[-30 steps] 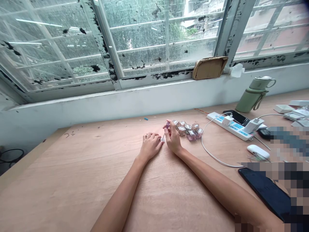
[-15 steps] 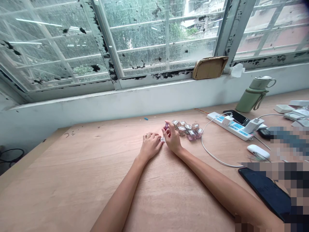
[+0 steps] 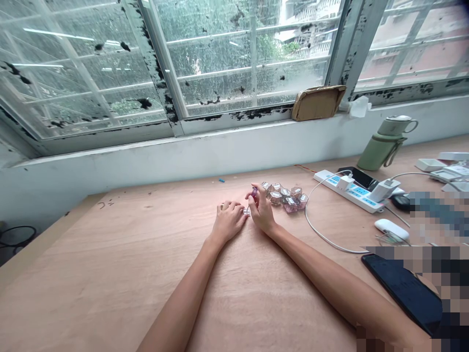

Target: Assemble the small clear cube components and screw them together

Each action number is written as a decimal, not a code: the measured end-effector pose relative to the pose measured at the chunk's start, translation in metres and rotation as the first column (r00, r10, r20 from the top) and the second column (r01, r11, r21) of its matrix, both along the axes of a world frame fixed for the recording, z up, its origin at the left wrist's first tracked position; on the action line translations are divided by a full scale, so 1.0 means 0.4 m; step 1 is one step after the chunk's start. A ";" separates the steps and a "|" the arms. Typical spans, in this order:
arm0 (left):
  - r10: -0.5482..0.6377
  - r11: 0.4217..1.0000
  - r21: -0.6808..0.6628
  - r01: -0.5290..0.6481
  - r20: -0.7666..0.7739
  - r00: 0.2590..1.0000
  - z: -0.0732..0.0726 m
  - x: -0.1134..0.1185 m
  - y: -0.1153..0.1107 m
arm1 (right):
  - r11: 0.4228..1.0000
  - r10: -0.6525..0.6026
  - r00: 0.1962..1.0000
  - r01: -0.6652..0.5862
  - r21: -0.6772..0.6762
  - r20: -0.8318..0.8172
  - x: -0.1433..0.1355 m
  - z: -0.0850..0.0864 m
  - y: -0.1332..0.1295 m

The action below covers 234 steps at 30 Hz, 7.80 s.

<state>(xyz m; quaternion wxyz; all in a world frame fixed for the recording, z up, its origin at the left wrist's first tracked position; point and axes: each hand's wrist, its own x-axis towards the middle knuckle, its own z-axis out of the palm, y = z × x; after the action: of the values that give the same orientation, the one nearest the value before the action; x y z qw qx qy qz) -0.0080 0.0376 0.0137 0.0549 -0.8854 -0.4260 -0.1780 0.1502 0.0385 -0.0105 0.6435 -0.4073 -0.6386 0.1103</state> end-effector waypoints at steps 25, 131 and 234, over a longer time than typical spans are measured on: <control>-0.006 1.000 0.007 0.006 0.019 1.000 -0.006 -0.002 0.003 | 0.997 0.021 0.997 -0.027 -0.076 -0.074 -0.001 0.008 -0.003; -0.007 1.000 0.001 0.007 0.014 1.000 -0.002 -0.001 0.000 | 0.992 0.032 0.995 -0.044 -0.120 -0.097 0.001 0.001 0.004; -0.006 1.000 0.009 0.006 0.008 1.000 -0.003 0.000 0.000 | 0.994 0.035 0.993 -0.047 -0.100 -0.114 -0.001 0.007 -0.005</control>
<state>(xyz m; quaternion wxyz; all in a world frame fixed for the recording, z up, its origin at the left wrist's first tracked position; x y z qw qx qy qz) -0.0079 0.0375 0.0127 0.0565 -0.8856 -0.4228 -0.1835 0.1500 0.0365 -0.0076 0.6541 -0.4197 -0.6034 0.1789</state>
